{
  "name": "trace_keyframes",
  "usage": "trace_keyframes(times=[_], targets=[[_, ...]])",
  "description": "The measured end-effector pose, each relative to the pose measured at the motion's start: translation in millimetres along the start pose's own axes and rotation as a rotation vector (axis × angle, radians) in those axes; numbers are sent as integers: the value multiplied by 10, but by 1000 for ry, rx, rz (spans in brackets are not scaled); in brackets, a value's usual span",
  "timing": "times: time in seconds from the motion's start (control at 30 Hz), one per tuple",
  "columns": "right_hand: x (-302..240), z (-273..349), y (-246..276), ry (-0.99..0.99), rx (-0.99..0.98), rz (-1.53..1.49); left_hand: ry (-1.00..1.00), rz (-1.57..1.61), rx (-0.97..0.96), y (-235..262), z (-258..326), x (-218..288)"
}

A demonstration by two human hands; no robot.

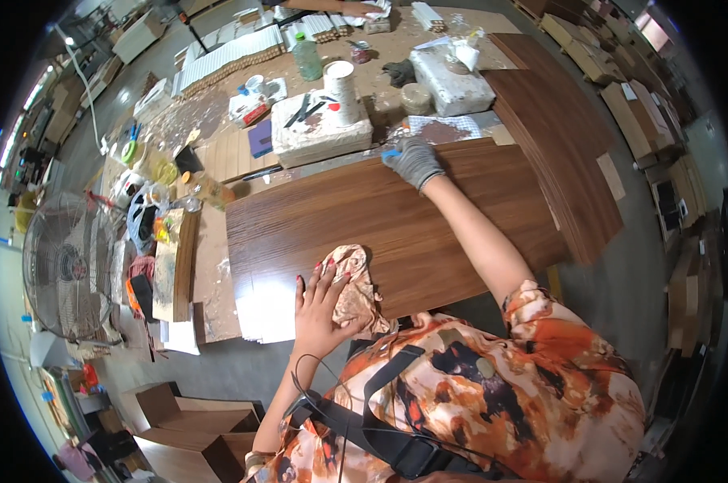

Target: The person wipes a wooden furniture panel with a cloth and applies a small blue sponge block to the surface to clean and finish it.

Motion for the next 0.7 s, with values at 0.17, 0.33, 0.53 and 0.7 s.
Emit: trace_keyframes(times=[0.17,0.33,0.53,0.7], targets=[[747,8,124,-143,-43,63,-1,-7,-19,45,-26,96],[2075,89,906,-231,261,327,-8,-27,-10,28,-100,114],[1721,7,830,-93,162,-108,-5,-4,5,25,-73,111],[912,119,519,-33,101,-45,14,-13,3,46,-63,139]])
Point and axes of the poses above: each hand's wrist, its own z-axis away from the middle knuckle, its own y-axis out of the back of the hand, x = y × z, the point moved 8 cm from there along -z, towards the middle knuckle, and after that the axes turned 4 degrees about -y, right-handed, at the moved point
